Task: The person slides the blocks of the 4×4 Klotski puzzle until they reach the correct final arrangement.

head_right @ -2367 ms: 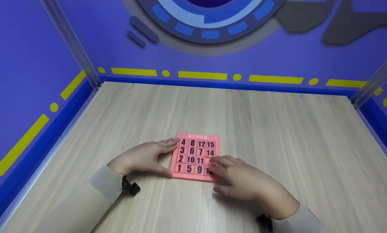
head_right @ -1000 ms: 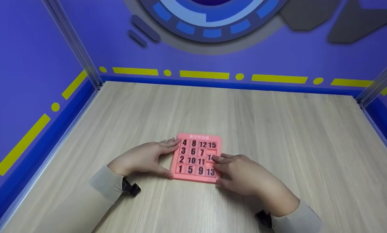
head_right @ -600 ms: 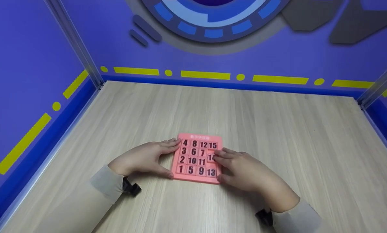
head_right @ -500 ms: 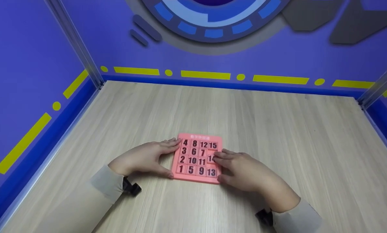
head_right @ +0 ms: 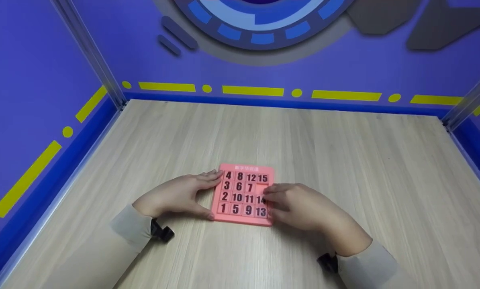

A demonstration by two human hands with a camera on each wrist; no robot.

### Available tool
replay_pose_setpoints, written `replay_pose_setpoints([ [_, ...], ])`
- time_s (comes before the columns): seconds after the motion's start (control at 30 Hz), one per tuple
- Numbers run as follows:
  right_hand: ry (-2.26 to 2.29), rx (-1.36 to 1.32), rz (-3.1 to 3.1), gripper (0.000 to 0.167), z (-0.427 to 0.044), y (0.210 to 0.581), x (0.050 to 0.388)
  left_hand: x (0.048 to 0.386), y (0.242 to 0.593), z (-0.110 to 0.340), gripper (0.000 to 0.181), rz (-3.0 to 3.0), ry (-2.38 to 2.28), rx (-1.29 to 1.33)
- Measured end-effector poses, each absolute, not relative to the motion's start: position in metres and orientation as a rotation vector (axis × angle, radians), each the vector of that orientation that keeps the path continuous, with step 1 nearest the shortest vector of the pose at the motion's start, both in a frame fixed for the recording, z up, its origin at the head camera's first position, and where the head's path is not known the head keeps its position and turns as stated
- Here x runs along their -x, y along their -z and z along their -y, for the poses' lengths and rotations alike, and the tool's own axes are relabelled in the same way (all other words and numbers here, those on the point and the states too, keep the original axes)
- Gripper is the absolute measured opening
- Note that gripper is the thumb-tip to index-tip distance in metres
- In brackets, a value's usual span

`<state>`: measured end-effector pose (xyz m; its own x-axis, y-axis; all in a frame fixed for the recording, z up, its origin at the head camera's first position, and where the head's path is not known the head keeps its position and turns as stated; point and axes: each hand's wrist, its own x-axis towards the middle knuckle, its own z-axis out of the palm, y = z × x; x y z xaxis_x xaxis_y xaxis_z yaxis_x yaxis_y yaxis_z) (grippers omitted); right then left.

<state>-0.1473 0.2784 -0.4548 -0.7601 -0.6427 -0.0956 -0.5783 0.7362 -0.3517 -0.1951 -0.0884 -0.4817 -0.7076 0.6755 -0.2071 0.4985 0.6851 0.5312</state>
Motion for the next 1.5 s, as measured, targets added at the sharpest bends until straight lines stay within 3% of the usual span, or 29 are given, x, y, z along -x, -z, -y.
replay_pose_setpoints([
  [0.43,0.479,0.684,-2.738,0.066,-0.274,0.458,0.176,0.195,0.481,0.089,0.115,-2.515,-0.617,-0.915],
  [1.3,0.364,1.053,-2.832,0.030,-0.267,0.461,0.173,0.192,0.482,0.090,0.110,-2.514,-0.629,-0.904],
  [1.5,0.446,1.033,-2.826,0.026,-0.268,0.461,0.172,0.192,0.481,0.087,0.111,-2.519,-0.623,-0.910],
])
